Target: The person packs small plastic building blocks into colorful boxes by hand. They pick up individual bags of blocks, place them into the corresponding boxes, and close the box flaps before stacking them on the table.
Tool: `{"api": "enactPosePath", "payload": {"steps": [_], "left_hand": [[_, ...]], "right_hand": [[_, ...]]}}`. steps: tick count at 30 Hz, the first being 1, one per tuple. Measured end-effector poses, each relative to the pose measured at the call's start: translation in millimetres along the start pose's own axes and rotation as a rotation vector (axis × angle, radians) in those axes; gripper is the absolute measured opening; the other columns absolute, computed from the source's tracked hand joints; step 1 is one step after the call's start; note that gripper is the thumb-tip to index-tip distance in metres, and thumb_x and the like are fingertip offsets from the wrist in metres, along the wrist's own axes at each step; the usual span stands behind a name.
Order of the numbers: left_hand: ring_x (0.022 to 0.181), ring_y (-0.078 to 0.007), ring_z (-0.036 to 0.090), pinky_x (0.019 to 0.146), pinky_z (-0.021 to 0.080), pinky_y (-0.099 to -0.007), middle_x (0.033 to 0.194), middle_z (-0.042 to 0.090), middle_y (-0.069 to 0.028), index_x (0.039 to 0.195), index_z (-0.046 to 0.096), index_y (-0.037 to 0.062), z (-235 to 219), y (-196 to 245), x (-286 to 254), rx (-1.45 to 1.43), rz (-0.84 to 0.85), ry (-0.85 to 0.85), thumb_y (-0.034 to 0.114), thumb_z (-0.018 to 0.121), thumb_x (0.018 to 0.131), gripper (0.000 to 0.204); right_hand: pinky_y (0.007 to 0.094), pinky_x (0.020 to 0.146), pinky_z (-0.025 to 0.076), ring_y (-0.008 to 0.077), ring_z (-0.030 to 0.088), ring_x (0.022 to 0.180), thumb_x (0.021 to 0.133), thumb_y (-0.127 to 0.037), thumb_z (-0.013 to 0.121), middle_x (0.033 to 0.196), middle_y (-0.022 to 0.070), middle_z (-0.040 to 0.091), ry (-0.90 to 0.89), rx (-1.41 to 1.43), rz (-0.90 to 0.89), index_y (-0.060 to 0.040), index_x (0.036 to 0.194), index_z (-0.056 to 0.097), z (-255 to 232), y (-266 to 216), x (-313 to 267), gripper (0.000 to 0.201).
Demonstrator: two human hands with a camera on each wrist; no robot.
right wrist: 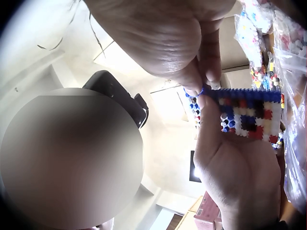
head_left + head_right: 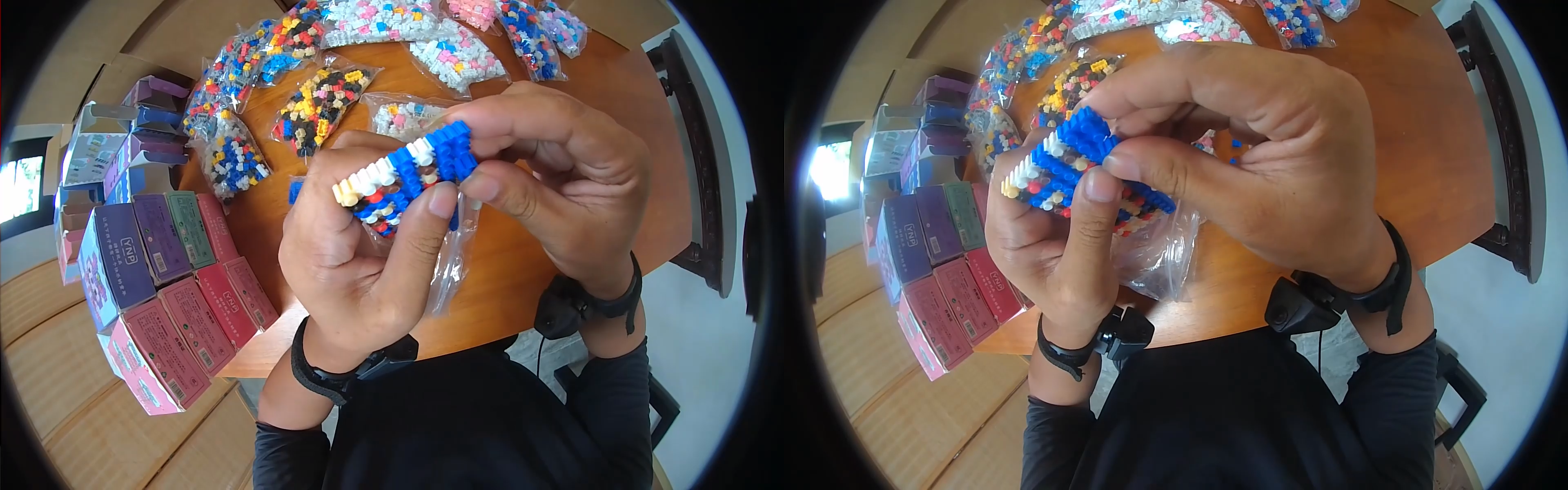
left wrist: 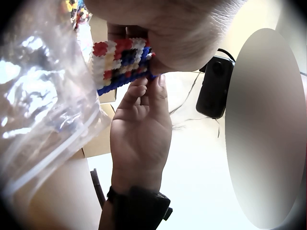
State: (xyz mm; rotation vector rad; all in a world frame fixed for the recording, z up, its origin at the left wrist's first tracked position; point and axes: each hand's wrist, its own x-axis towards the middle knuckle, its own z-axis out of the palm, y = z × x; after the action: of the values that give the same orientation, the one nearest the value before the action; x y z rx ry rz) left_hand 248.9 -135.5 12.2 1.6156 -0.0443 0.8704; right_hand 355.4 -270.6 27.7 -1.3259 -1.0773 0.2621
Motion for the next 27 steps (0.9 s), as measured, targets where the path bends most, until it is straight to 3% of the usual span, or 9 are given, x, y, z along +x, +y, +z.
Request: {"api": "enactPosePath", "payload": {"steps": [7, 10, 18, 23, 27], "left_hand": [[0.072, -0.0091, 0.054, 0.064, 0.043, -0.0221, 0.084, 0.061, -0.0084, 0.093, 0.053, -0.0027, -0.5, 3.9, -0.8, 0.053, -0.060, -0.003, -0.002, 0.067, 0.081, 0.019], [0.073, -0.0082, 0.055, 0.064, 0.044, -0.0223, 0.084, 0.061, -0.0072, 0.094, 0.053, -0.0019, 1.0, 6.2, -1.5, -0.095, -0.153, 0.011, -0.002, 0.066, 0.082, 0.018], [0.069, -0.0094, 0.055, 0.062, 0.044, -0.0219, 0.082, 0.062, -0.0087, 0.094, 0.053, -0.0025, -1.1, -0.3, 0.9, -0.064, -0.041, -0.033, -0.001, 0.066, 0.082, 0.018], [0.087, -0.0100, 0.054, 0.082, 0.042, -0.0244, 0.096, 0.061, -0.0059, 0.102, 0.057, -0.0004, -2.5, 9.2, -3.5, 0.078, -0.122, -0.039, 0.008, 0.071, 0.082, 0.027], [0.089, -0.0115, 0.055, 0.084, 0.042, -0.0253, 0.098, 0.061, -0.0073, 0.103, 0.056, -0.0011, -3.7, 8.0, -4.0, 0.106, -0.103, -0.048, 0.008, 0.072, 0.081, 0.028]], "right_hand": [[0.0234, 0.077, 0.051, 0.0135, 0.062, 0.088, 0.078, 0.000, 0.072, 0.099, 0.0142, 0.064, -0.009, -0.050, -0.013, 0.0052, 0.107, 0.060, -1.6, 0.5, 0.9, 0.031], [0.0241, 0.078, 0.052, 0.0145, 0.063, 0.090, 0.078, -0.001, 0.072, 0.101, 0.0151, 0.064, -0.013, -0.058, 0.002, 0.0049, 0.107, 0.060, -2.6, -0.5, 1.3, 0.032], [0.0245, 0.081, 0.052, 0.0152, 0.063, 0.091, 0.079, -0.002, 0.072, 0.102, 0.0145, 0.064, -0.005, 0.058, 0.047, 0.0042, 0.106, 0.060, -2.6, 0.7, 1.8, 0.030], [0.0248, 0.081, 0.051, 0.0143, 0.062, 0.090, 0.080, -0.001, 0.070, 0.099, 0.0130, 0.063, 0.024, 0.120, 0.080, 0.0039, 0.105, 0.060, 0.1, 0.7, 0.8, 0.027], [0.0258, 0.081, 0.050, 0.0146, 0.061, 0.090, 0.081, -0.001, 0.070, 0.098, 0.0123, 0.063, 0.027, 0.184, 0.085, 0.0038, 0.103, 0.061, 1.7, 3.3, 1.3, 0.025]]}}
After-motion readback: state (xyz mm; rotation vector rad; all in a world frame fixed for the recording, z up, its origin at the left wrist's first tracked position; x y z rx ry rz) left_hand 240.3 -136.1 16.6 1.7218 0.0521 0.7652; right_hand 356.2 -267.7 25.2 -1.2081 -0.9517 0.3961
